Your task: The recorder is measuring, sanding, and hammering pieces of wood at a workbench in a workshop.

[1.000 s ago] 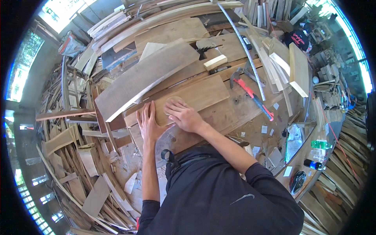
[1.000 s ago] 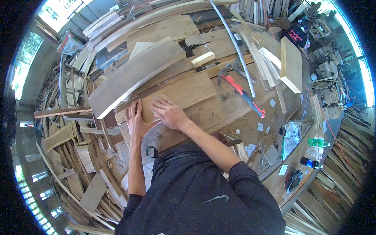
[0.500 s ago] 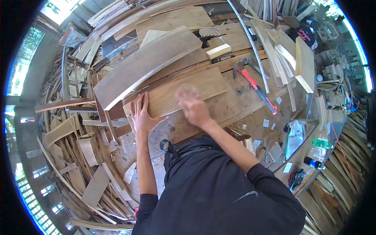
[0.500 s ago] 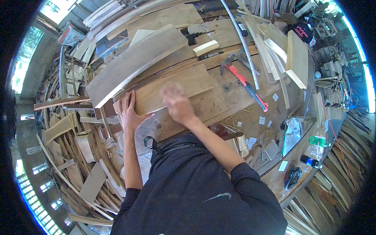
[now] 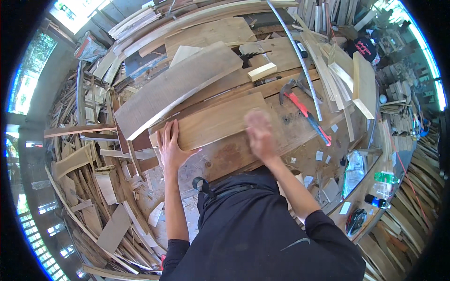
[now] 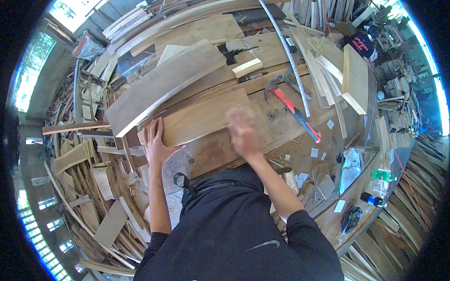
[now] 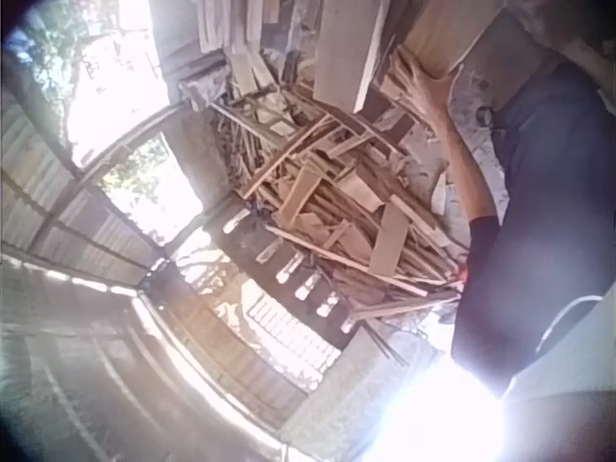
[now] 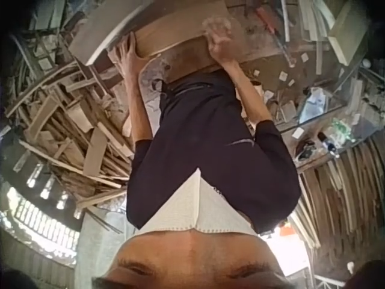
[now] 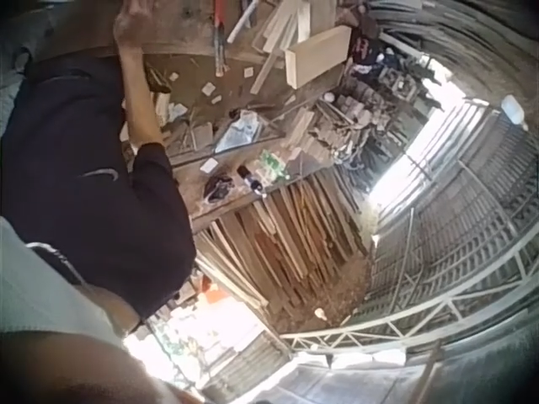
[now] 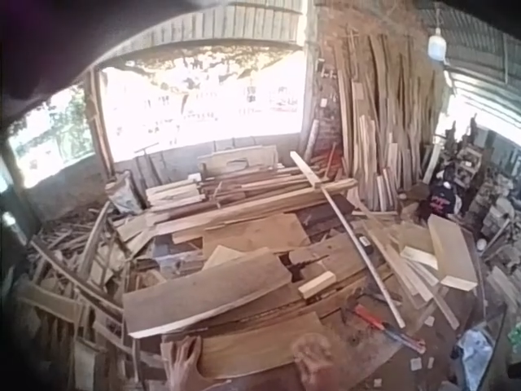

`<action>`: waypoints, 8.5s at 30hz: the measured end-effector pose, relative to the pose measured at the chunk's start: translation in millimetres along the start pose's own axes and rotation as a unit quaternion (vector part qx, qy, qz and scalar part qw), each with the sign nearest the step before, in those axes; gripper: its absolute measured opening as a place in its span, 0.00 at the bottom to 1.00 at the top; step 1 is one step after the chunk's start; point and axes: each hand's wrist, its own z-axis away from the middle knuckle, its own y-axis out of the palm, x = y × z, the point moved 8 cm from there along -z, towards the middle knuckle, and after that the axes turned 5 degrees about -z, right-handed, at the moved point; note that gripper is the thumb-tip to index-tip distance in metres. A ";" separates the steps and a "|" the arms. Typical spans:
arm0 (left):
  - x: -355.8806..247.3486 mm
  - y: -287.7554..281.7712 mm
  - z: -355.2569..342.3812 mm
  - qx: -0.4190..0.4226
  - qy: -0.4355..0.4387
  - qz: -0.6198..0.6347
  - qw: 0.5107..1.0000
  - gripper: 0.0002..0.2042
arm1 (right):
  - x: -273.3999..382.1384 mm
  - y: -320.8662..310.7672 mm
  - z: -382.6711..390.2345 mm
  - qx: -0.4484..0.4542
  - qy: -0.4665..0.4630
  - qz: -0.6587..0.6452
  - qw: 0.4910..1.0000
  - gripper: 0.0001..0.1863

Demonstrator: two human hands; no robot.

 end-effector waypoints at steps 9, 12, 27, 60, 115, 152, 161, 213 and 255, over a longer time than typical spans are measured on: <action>5.3 5.3 -0.3 0.006 0.013 -0.006 1.000 0.65 | 124.5 88.2 -18.7 0.183 -0.237 -0.139 0.944 0.21; 5.1 3.0 0.2 0.004 -0.003 -0.006 1.000 0.65 | 48.8 62.8 -38.2 0.159 -0.118 -0.131 0.972 0.20; -138.3 21.7 -20.0 0.054 0.208 0.083 0.973 0.49 | 22.8 12.3 -41.0 -0.009 0.004 -0.098 0.995 0.27; -177.1 77.4 -31.6 0.078 0.278 0.101 0.952 0.32 | -50.8 -10.3 -5.6 -0.001 0.055 -0.071 0.996 0.47; 23.5 7.6 42.2 -0.035 -0.019 0.075 0.996 0.22 | -64.6 -10.5 -5.4 -0.018 0.079 -0.034 0.996 0.54; -193.1 87.8 -79.4 0.044 0.260 0.164 0.950 0.23 | -59.3 -9.2 -7.3 -0.024 0.060 -0.034 0.997 0.53; 11.7 17.7 28.9 0.015 0.019 0.048 0.999 0.22 | -65.6 -11.5 -6.3 -0.025 0.079 -0.024 0.996 0.53; -59.5 43.3 -10.3 0.091 0.118 0.073 0.986 0.26 | -64.6 -13.2 -2.9 -0.033 0.097 -0.046 0.994 0.55; -11.7 41.1 17.9 0.060 0.118 0.049 0.990 0.25 | -63.3 -13.9 -4.4 -0.030 0.092 -0.023 0.995 0.54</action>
